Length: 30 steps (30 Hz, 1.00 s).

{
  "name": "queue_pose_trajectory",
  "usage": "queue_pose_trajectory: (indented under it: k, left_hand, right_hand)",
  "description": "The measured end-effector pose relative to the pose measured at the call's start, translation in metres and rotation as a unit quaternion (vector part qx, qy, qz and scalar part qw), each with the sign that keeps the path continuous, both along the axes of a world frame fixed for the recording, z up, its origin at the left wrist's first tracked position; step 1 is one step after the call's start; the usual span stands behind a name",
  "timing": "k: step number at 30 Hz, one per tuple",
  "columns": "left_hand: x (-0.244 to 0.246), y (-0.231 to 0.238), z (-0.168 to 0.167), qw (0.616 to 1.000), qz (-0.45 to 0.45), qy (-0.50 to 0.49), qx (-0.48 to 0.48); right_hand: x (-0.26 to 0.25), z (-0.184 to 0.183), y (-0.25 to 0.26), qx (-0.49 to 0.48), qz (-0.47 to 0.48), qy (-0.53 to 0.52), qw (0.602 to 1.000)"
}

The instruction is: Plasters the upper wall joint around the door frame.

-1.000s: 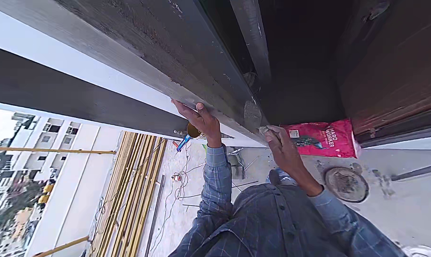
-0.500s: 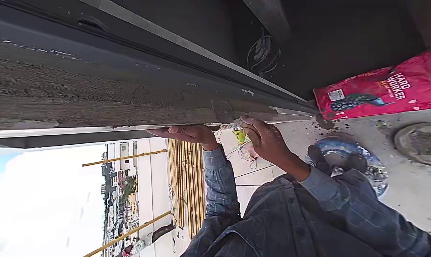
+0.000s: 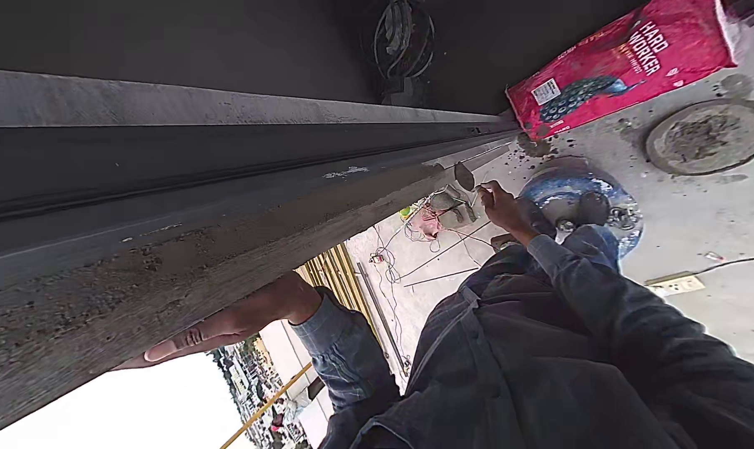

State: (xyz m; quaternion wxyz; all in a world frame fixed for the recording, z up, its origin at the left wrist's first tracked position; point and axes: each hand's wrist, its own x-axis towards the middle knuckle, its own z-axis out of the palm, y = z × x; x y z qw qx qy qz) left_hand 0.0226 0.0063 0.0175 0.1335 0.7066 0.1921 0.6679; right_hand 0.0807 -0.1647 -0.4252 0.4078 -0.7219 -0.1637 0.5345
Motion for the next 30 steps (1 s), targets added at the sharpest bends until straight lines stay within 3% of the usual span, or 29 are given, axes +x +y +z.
queue_pose_trajectory:
  k: [6,11,14,16,18,20,23,25,27,30]
  left_hand:
    - [0.005,-0.012,0.005,0.993,-0.035,-0.045,-0.108]
    - [-0.002,-0.007,0.005,0.987,-0.07,-0.069,-0.129]
    - [-0.003,-0.008,0.005,0.985,-0.086,-0.067,-0.13]
    - [-0.001,-0.009,0.007,0.984,-0.085,-0.08,-0.134]
    - [0.003,-0.012,0.007,0.986,-0.063,-0.075,-0.137]
    - [0.001,-0.01,0.005,0.99,-0.053,-0.054,-0.119]
    - [-0.003,-0.005,0.003,0.997,-0.032,-0.025,-0.072]
    - [-0.003,-0.002,0.0,0.999,-0.021,-0.009,-0.044]
    - [0.002,-0.002,-0.003,1.0,-0.001,0.003,-0.006]
    - [0.006,0.002,-0.004,0.999,0.022,0.006,0.048]
  right_hand:
    - [0.002,0.053,0.005,0.097,-0.019,0.021,0.995]
    - [-0.004,0.163,-0.005,0.208,-0.031,0.004,0.978]
    - [-0.013,0.229,-0.011,0.33,-0.053,-0.016,0.942]
    - [-0.017,0.25,-0.014,0.396,-0.048,-0.046,0.916]
    - [-0.02,0.239,-0.01,0.399,-0.063,-0.093,0.91]
    - [-0.023,0.198,-0.007,0.324,-0.072,-0.124,0.935]
    - [-0.016,0.121,-0.006,0.141,-0.027,-0.066,0.987]
    - [-0.011,0.091,-0.006,0.089,-0.029,-0.02,0.995]
    - [-0.009,0.098,0.0,0.095,-0.037,0.004,0.995]
    - [-0.003,0.152,0.009,0.146,-0.035,-0.008,0.989]
